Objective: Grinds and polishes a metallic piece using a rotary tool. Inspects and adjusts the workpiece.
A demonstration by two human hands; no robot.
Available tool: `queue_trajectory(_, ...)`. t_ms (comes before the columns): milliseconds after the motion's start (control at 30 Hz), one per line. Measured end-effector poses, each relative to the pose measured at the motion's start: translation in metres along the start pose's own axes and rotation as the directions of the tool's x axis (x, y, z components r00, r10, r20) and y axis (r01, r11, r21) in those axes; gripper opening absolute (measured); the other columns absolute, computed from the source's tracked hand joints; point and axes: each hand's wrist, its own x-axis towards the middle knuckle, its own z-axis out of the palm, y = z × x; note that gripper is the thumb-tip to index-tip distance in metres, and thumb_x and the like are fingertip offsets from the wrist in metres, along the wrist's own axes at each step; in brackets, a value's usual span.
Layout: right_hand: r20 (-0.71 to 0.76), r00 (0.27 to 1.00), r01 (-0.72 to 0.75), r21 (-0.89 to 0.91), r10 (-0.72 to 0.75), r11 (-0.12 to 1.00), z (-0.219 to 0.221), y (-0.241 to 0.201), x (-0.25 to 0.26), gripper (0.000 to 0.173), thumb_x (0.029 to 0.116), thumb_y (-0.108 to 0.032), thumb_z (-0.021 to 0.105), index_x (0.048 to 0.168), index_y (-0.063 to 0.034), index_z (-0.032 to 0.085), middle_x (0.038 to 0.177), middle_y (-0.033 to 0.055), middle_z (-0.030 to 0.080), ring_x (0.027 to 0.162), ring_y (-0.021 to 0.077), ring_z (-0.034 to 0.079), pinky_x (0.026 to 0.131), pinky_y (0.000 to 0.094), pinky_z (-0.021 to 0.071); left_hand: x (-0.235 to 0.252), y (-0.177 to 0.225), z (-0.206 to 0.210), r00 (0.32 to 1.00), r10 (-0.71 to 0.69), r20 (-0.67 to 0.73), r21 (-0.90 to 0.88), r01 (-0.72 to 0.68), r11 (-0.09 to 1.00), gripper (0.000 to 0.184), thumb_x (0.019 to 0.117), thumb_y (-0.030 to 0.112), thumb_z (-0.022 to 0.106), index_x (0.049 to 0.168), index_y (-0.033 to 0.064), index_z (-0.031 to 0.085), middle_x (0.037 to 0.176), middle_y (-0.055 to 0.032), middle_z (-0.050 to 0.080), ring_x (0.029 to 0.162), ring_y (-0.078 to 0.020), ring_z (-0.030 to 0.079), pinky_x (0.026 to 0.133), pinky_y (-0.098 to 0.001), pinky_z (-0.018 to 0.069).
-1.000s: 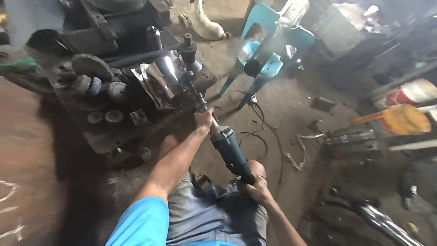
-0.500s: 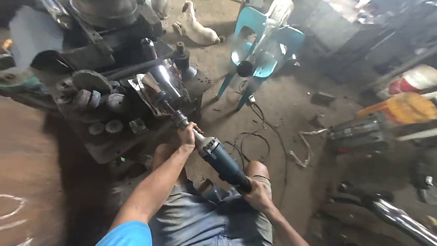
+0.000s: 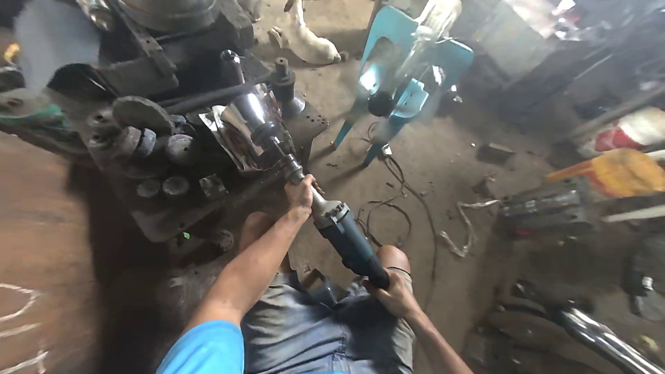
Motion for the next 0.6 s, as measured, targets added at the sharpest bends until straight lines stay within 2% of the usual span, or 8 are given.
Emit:
queue_trajectory(167,0.006,0.997,-0.079,0.049,0.079,0.996,-0.006,-0.004,0.002,0.029,0.0787,-0.04,0.079,0.095,-0.0164,0.074,0.083,0.0004,0.072,0.079,0.0148,0.07,0.078,0.047,0.0592,0.007,0.0,0.021,0.998,-0.055,0.008,0.066,0.055,0.996,0.015,0.0913,0.008,0.066,0.102,-0.0001,0.059,0.071,-0.0109,0.065,0.055,-0.0216,0.066,0.053,-0.0379,0.0608)
queue_trajectory(267,0.014,0.994,-0.108,0.047,0.107,0.993,-0.009,-0.004,0.002,0.029,0.0793,-0.038,0.079,0.097,-0.0158,0.074,0.086,0.0015,0.073,0.082,0.0157,0.071,0.08,0.0472,0.0589,0.01,-0.004,0.028,0.998,-0.055,0.009,0.078,0.054,0.995,0.014,0.0898,0.007,0.067,0.1,0.0001,0.06,0.069,-0.0105,0.065,0.054,-0.0214,0.066,0.053,-0.0373,0.0603)
queue_trajectory(433,-0.012,0.998,-0.061,0.028,0.061,0.998,-0.007,-0.002,-0.001,0.028,0.0796,-0.04,0.078,0.094,-0.0163,0.074,0.083,-0.0003,0.072,0.08,0.0132,0.07,0.078,0.0445,0.0586,0.005,-0.002,0.022,0.999,-0.053,-0.009,0.077,0.053,0.996,0.012,0.0916,0.008,0.066,0.099,0.0012,0.06,0.07,-0.01,0.065,0.055,-0.0211,0.066,0.052,-0.0378,0.0604)
queue_trajectory(600,0.01,1.0,0.018,-0.039,-0.018,0.999,-0.002,-0.003,-0.004,0.033,0.0831,-0.044,0.076,0.102,-0.017,0.075,0.09,0.0001,0.074,0.087,0.0135,0.071,0.085,0.0456,0.0589,-0.004,-0.002,-0.006,1.0,-0.001,-0.016,0.03,0.002,1.0,0.008,0.0931,0.009,0.061,0.095,0.0011,0.059,0.067,-0.0089,0.064,0.055,-0.0214,0.066,0.054,-0.0386,0.0611)
